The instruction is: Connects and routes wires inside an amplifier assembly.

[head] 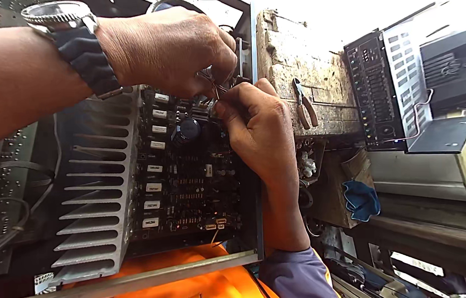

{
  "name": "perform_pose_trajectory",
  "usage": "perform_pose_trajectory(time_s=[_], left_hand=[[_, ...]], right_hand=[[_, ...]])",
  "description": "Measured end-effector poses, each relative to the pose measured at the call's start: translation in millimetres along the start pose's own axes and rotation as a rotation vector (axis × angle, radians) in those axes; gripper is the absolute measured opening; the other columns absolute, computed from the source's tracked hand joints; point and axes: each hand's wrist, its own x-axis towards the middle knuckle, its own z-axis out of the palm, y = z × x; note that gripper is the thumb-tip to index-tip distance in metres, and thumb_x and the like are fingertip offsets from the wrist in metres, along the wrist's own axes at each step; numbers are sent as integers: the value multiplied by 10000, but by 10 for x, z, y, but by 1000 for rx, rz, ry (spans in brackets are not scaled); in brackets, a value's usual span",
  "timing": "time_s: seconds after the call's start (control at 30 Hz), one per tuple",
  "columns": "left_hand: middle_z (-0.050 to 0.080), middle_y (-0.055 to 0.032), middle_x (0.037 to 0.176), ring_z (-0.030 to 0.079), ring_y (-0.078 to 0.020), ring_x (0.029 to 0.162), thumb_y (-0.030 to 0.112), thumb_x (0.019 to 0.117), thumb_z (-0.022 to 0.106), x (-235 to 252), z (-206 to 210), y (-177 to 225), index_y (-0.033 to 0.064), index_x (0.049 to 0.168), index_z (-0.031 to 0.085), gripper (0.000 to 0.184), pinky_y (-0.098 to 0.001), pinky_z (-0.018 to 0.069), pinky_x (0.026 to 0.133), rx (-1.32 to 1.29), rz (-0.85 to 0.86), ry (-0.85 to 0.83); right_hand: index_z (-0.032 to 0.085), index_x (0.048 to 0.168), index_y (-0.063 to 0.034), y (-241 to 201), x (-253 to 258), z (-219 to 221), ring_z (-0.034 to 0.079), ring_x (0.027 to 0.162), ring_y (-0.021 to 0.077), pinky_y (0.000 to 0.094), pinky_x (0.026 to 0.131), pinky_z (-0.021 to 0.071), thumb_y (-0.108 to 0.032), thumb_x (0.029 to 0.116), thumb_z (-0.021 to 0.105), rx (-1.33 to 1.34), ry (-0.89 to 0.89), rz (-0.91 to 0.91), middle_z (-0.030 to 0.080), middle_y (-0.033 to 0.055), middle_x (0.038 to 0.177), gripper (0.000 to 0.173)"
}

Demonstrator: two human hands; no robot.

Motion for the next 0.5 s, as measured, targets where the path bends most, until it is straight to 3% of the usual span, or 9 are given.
perform_pose_trajectory(time_s=[0.27, 0.4, 0.5], left_hand=[[643, -28, 922, 647, -212, 876, 193, 904, 651, -3, -20, 44, 154, 909, 702, 64, -454, 514, 707, 35, -77, -49], [648, -16, 910, 650, -206, 874, 205, 925, 613, -1, -6, 4, 166, 892, 700, 101, -455, 513, 708, 47, -78, -56], [650, -50, 1007, 645, -259, 949, 263, 882, 633, -39, -20, 3, 160, 1028, 721, 198, -504, 508, 742, 64, -103, -57]], right_hand=[[693, 917, -112, -40, -33, -81, 581, 753, 143, 403, 745, 406, -223, 1027, 595, 24, -106, -72, 608, -14, 747, 184], [707, 946, -104, -30, -62, -98, 567, 742, 143, 407, 729, 399, -206, 1027, 591, 46, -112, -107, 601, -16, 752, 175], [737, 936, -101, -45, -72, -43, 565, 745, 130, 400, 735, 396, -192, 1001, 638, 76, -25, -83, 628, -29, 751, 149]])
